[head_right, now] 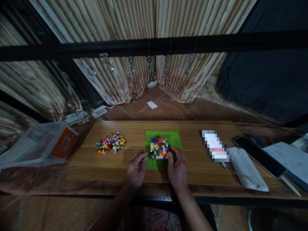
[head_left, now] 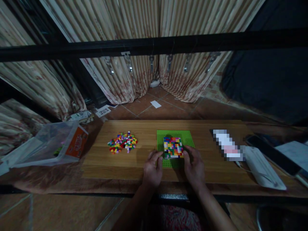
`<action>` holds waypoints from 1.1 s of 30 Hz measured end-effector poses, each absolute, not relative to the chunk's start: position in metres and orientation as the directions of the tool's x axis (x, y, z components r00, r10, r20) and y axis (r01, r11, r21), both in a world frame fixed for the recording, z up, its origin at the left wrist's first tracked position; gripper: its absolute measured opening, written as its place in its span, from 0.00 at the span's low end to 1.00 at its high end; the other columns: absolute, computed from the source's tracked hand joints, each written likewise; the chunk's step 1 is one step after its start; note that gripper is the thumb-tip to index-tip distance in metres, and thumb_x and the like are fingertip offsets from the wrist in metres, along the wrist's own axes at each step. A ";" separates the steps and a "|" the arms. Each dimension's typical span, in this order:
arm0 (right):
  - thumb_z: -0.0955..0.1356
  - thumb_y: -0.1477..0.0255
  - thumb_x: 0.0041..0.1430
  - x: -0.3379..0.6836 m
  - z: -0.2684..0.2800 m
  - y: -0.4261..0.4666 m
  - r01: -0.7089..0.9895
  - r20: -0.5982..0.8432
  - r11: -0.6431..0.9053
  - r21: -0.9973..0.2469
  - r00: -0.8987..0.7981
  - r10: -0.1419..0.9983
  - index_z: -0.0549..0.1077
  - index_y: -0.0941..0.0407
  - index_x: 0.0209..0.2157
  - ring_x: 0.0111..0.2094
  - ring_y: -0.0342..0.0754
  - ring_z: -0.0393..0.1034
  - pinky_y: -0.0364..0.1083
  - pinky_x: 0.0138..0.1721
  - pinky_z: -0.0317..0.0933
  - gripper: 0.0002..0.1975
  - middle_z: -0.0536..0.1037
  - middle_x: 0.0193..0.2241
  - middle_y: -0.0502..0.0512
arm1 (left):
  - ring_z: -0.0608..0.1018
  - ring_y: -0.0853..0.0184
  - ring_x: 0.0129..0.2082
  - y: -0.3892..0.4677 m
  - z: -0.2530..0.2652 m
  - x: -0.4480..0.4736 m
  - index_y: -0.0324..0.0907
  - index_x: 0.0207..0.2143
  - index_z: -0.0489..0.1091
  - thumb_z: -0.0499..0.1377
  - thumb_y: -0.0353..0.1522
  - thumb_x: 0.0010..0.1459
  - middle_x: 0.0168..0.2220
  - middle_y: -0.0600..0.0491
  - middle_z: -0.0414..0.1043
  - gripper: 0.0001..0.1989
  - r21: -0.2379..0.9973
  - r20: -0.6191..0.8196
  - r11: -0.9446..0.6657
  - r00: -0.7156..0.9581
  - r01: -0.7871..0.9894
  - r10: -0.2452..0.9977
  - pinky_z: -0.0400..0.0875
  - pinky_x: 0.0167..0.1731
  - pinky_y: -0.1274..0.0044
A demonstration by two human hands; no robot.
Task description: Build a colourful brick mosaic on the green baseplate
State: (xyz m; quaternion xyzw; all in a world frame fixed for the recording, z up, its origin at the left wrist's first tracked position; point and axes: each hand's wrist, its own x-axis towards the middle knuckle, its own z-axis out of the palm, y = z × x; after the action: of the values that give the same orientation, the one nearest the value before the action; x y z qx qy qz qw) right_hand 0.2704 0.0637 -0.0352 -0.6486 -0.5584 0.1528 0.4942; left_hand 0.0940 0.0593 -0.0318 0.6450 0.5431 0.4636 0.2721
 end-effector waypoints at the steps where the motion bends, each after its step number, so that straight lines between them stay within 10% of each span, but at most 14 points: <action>1: 0.61 0.58 0.63 0.273 -0.038 0.061 0.591 0.360 0.111 -0.799 0.321 0.876 0.71 0.56 0.47 0.48 0.54 0.68 0.57 0.51 0.61 0.20 0.74 0.45 0.61 | 0.76 0.66 0.45 0.058 -0.033 0.087 0.43 0.43 0.73 0.53 0.28 0.62 0.43 0.48 0.73 0.11 0.850 0.307 -0.253 -0.043 0.462 0.951 0.73 0.46 0.74; 11: 0.59 0.56 0.63 0.280 -0.055 0.055 0.686 0.368 0.081 -0.724 0.284 0.885 0.72 0.58 0.46 0.45 0.57 0.70 0.57 0.48 0.63 0.23 0.76 0.43 0.64 | 0.78 0.66 0.38 0.053 -0.029 0.001 0.41 0.39 0.72 0.54 0.27 0.60 0.38 0.49 0.75 0.09 0.733 0.316 -0.009 -0.328 0.680 0.890 0.73 0.40 0.75; 33: 0.58 0.58 0.64 0.277 -0.054 0.055 0.718 0.404 0.096 -0.690 0.272 0.873 0.72 0.58 0.45 0.44 0.57 0.70 0.57 0.47 0.63 0.22 0.76 0.42 0.64 | 0.76 0.63 0.38 0.087 -0.016 -0.002 0.43 0.35 0.75 0.56 0.31 0.60 0.38 0.48 0.74 0.07 0.422 0.296 0.114 -0.256 0.899 0.920 0.69 0.35 0.76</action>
State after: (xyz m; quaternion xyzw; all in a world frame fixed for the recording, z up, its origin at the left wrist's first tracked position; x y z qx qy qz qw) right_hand 0.2766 0.0554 -0.0541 -0.6666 -0.5967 0.0888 0.4378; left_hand -0.0022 0.0871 -0.0163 0.6097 0.7460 0.2670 0.0195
